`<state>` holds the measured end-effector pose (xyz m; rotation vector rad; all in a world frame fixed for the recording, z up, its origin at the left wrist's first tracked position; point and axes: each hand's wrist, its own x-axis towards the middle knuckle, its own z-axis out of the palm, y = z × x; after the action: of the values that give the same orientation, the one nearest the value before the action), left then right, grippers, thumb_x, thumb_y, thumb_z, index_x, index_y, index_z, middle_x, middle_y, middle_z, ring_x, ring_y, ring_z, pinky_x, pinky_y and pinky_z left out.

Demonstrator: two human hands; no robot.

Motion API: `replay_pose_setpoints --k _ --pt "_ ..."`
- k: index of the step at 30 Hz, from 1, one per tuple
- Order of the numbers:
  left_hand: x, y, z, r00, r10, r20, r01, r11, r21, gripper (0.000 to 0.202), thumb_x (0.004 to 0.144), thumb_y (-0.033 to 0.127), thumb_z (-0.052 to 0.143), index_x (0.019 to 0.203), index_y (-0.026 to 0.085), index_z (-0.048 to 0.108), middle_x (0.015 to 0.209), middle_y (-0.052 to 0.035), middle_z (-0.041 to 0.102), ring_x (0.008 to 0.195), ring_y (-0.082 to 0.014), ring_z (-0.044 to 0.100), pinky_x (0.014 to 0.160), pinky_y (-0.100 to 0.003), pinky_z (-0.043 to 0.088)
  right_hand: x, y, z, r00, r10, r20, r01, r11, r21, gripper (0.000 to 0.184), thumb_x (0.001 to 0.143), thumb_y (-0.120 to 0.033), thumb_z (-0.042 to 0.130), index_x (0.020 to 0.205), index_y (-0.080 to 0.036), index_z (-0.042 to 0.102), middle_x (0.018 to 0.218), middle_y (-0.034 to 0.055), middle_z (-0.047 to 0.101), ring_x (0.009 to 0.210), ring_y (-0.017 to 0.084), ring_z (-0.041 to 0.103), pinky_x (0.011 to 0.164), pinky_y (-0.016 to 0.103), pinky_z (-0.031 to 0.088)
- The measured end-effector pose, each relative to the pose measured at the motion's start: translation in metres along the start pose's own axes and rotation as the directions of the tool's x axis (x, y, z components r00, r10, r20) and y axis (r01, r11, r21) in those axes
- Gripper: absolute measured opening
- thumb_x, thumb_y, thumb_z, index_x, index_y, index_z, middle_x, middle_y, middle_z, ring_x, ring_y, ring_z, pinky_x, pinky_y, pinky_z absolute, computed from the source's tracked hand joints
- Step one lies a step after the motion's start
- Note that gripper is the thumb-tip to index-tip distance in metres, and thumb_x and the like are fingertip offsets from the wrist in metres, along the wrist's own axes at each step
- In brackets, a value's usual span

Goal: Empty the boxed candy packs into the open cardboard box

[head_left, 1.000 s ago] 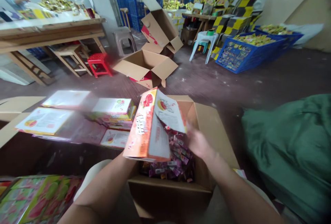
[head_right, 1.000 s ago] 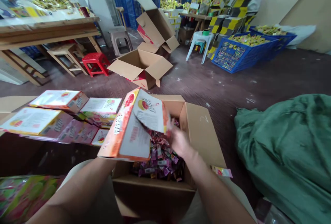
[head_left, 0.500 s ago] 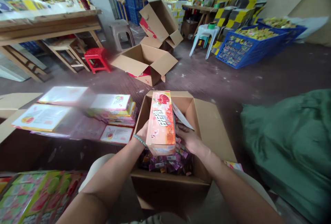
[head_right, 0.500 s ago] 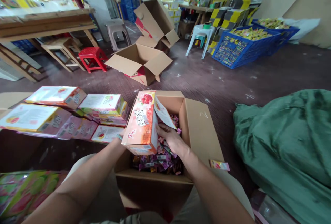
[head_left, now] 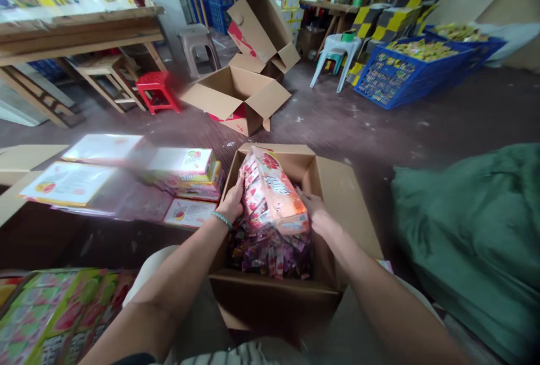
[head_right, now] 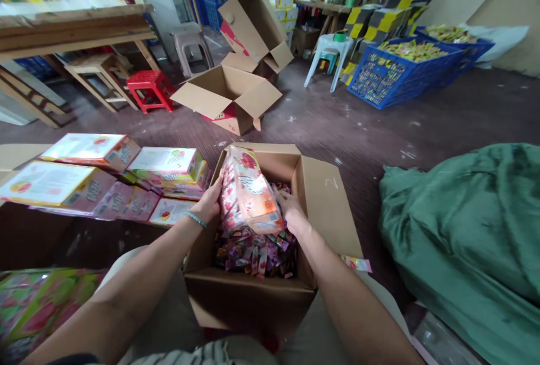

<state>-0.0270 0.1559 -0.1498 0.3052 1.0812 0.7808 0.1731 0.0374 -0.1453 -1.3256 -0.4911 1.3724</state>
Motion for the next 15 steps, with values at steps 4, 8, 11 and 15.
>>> replay_pose_setpoints --k 4,8,11,15 --pt "-0.002 -0.004 0.004 1.000 -0.017 0.004 0.017 0.999 -0.052 0.065 0.098 0.065 0.047 0.134 0.014 0.066 0.102 -0.0143 0.080 0.096 -0.0267 0.077 0.096 -0.041 0.060 -0.003 -0.009 -0.003 0.990 0.022 0.140 -0.035 0.995 0.093 0.072 0.062 -0.086 0.078 0.096 -0.024 0.071 0.103 0.0063 0.077 0.109 0.030 0.070 0.092 0.042 0.056" --pt "-0.010 -0.002 0.013 1.000 -0.014 0.023 0.018 0.982 -0.189 0.068 0.098 0.068 0.042 0.141 0.020 0.062 0.114 -0.0144 0.078 0.104 -0.0284 0.075 0.096 -0.045 0.060 -0.023 -0.026 -0.003 0.957 -0.219 0.190 0.216 0.976 0.037 0.089 0.064 -0.087 0.077 0.129 -0.030 0.058 0.144 0.0077 0.059 0.133 0.032 0.056 0.104 0.044 0.052" --pt "-0.020 -0.006 0.023 0.996 0.028 0.085 -0.006 0.970 -0.241 0.065 0.099 0.064 0.044 0.139 0.017 0.062 0.126 -0.0151 0.075 0.110 -0.0264 0.073 0.098 -0.041 0.059 -0.034 -0.028 0.004 0.922 -0.359 0.144 0.383 0.901 -0.204 0.122 0.045 -0.049 0.103 0.148 -0.029 0.041 0.156 0.0109 0.047 0.141 0.034 0.047 0.118 0.044 0.041" --pt "-0.032 -0.006 0.030 0.993 0.077 0.087 -0.055 0.971 -0.234 0.049 0.103 0.052 0.048 0.131 0.016 0.065 0.125 -0.0135 0.074 0.111 -0.0251 0.072 0.099 -0.039 0.059 -0.031 -0.020 0.001 0.866 -0.498 0.051 0.456 0.744 -0.489 0.124 0.055 -0.040 0.100 0.156 -0.027 0.029 0.152 0.0140 0.049 0.142 0.034 0.045 0.122 0.049 0.037"
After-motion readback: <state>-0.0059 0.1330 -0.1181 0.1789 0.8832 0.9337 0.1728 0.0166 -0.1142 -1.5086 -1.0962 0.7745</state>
